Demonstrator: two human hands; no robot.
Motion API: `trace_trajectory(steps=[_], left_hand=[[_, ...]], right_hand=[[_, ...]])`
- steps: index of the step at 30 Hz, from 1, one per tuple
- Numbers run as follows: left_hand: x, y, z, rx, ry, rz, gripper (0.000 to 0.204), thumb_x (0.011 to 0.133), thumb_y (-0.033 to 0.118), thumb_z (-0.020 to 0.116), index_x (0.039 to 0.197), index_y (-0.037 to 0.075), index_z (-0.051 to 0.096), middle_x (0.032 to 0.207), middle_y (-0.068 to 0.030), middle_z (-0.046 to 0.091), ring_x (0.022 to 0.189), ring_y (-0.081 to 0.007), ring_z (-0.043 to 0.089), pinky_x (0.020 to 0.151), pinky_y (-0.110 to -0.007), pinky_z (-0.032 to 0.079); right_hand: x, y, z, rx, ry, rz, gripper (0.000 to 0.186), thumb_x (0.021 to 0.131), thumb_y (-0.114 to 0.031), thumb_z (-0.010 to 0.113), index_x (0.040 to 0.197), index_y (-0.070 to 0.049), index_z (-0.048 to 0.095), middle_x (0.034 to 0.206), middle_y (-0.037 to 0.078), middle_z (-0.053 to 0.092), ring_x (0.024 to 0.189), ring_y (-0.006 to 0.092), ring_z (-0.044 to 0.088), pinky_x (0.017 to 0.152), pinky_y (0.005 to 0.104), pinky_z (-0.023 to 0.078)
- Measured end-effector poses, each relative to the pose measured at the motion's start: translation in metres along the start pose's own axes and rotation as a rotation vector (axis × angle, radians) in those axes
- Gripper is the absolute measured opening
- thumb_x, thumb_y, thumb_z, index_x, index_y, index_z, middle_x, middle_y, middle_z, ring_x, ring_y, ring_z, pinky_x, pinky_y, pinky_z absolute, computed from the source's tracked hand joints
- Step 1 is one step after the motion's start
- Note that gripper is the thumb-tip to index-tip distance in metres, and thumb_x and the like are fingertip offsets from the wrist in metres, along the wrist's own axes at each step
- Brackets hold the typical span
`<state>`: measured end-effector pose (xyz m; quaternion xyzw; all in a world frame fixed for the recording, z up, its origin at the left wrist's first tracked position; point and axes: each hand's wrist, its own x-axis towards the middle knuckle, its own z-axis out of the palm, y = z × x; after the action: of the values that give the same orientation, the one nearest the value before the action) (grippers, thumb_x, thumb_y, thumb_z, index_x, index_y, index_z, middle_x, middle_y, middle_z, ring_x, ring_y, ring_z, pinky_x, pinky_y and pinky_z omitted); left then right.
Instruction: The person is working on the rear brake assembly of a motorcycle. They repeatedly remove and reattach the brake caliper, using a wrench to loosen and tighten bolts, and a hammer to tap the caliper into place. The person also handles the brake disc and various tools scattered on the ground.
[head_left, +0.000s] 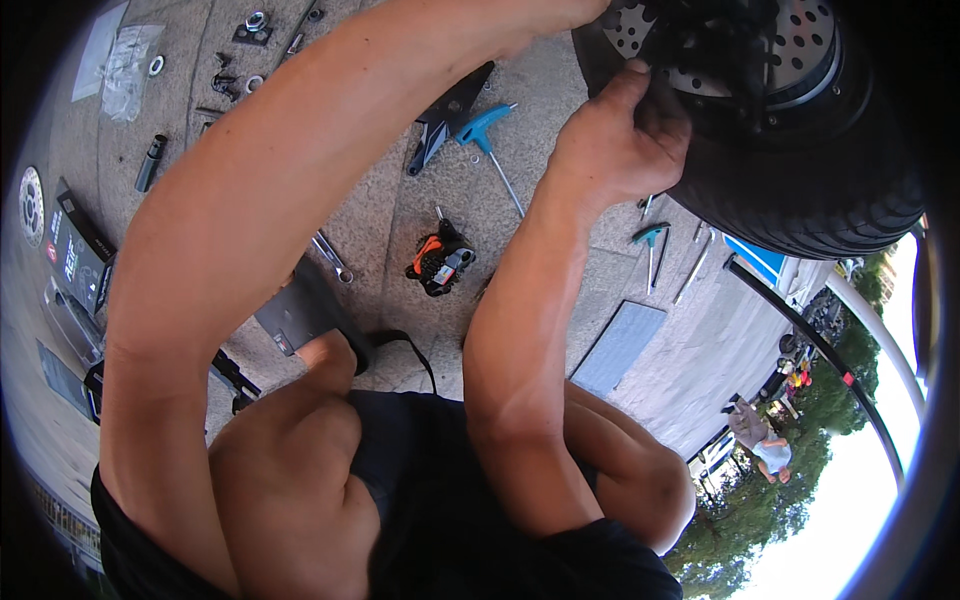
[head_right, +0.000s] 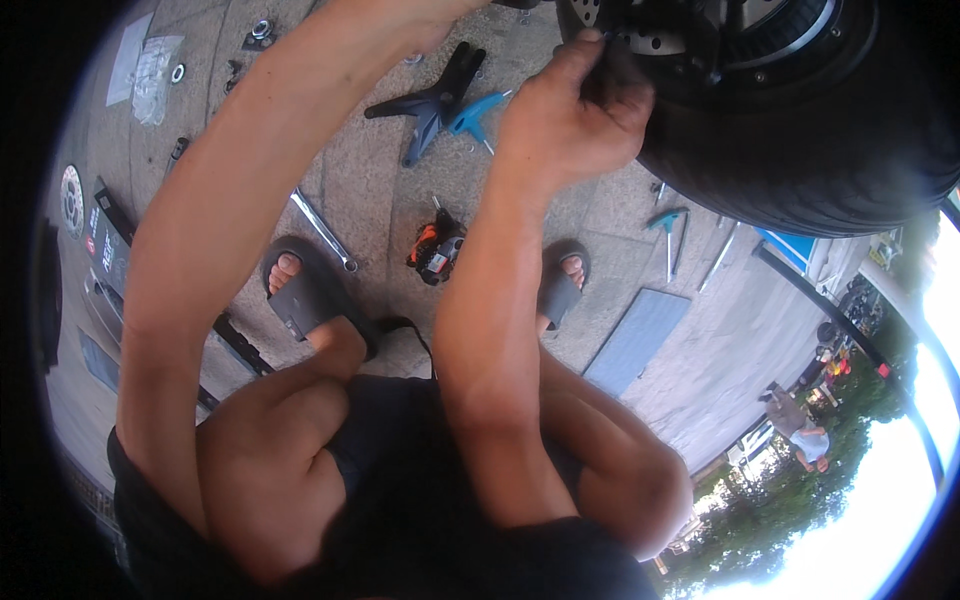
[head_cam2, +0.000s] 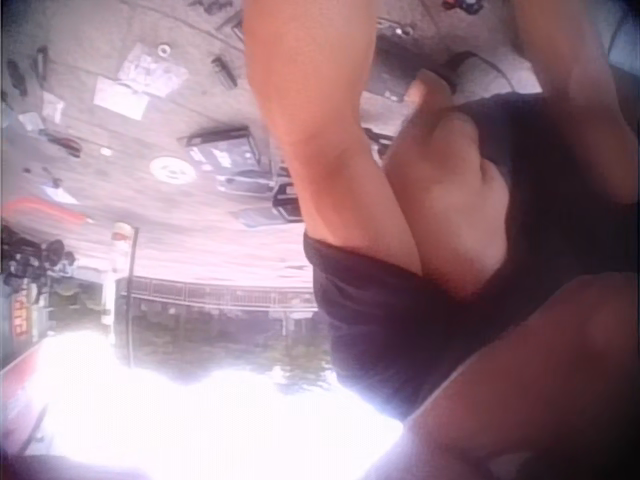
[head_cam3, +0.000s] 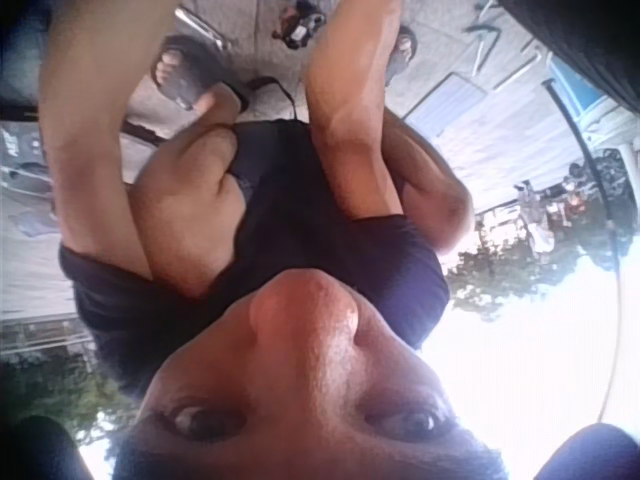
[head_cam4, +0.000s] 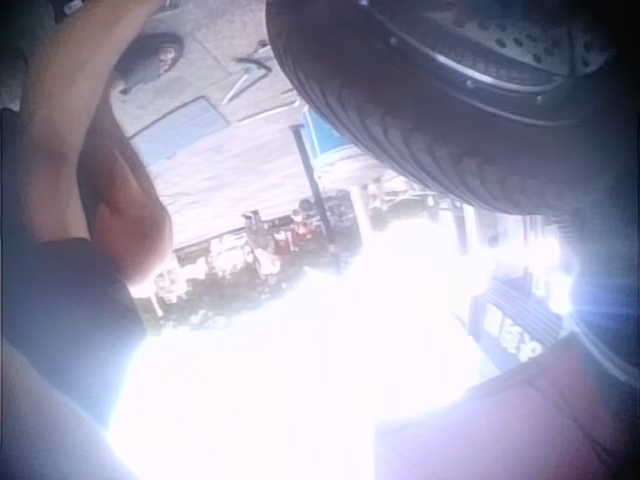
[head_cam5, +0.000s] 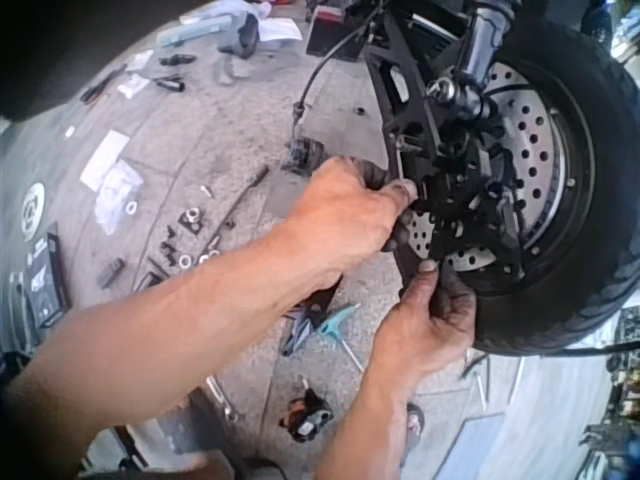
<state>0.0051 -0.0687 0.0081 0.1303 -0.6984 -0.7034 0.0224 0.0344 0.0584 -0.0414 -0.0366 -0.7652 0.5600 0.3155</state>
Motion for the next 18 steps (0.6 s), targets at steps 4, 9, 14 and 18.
trace_trajectory(steps=[4, 9, 14, 18], left_hand=[[-0.0007, -0.001, 0.0003, -0.101, 0.01, 0.016, 0.035, 0.083, 0.026, 0.067, 0.076, -0.008, 0.064, 0.061, -0.0142, 0.061, 0.056, -0.0209, 0.056, 0.054, -0.038, 0.044], [0.002, 0.0044, 0.0061, -0.029, 0.075, -0.108, 0.032, 0.084, 0.023, 0.067, 0.076, -0.008, 0.065, 0.061, -0.0126, 0.061, 0.055, -0.0191, 0.054, 0.053, -0.037, 0.043], [-0.0011, 0.0036, 0.0038, -0.159, 0.028, 0.042, 0.026, 0.085, 0.02, 0.067, 0.077, -0.005, 0.066, 0.062, -0.0092, 0.061, 0.053, -0.0172, 0.053, 0.051, -0.035, 0.041], [0.0001, 0.0051, 0.0049, -0.172, -0.005, -0.108, 0.022, 0.086, 0.016, 0.066, 0.074, -0.003, 0.065, 0.06, -0.0056, 0.059, 0.052, -0.0139, 0.05, 0.049, -0.031, 0.039]], right_hand=[[-0.0025, 0.0002, 0.0011, 0.01, -0.011, 0.053, 0.016, 0.086, -0.002, 0.064, 0.092, 0.012, 0.06, 0.085, 0.014, 0.067, 0.076, 0.0149, 0.064, 0.069, 0.0239, 0.05], [-0.0042, -0.0068, 0.0025, -0.149, 0.029, 0.058, 0.02, 0.085, -0.004, 0.066, 0.091, 0.014, 0.06, 0.085, 0.018, 0.068, 0.076, 0.0186, 0.065, 0.069, 0.0271, 0.052], [-0.0041, -0.0076, 0.0061, 0.098, 0.083, 0.093, 0.022, 0.085, -0.003, 0.065, 0.095, 0.015, 0.057, 0.089, 0.018, 0.067, 0.079, 0.0193, 0.064, 0.073, 0.0275, 0.05], [-0.0055, -0.0074, 0.0076, 0.098, 0.126, 0.086, 0.017, 0.086, -0.002, 0.065, 0.096, 0.01, 0.059, 0.087, 0.014, 0.065, 0.081, 0.0153, 0.061, 0.072, 0.0249, 0.048]])
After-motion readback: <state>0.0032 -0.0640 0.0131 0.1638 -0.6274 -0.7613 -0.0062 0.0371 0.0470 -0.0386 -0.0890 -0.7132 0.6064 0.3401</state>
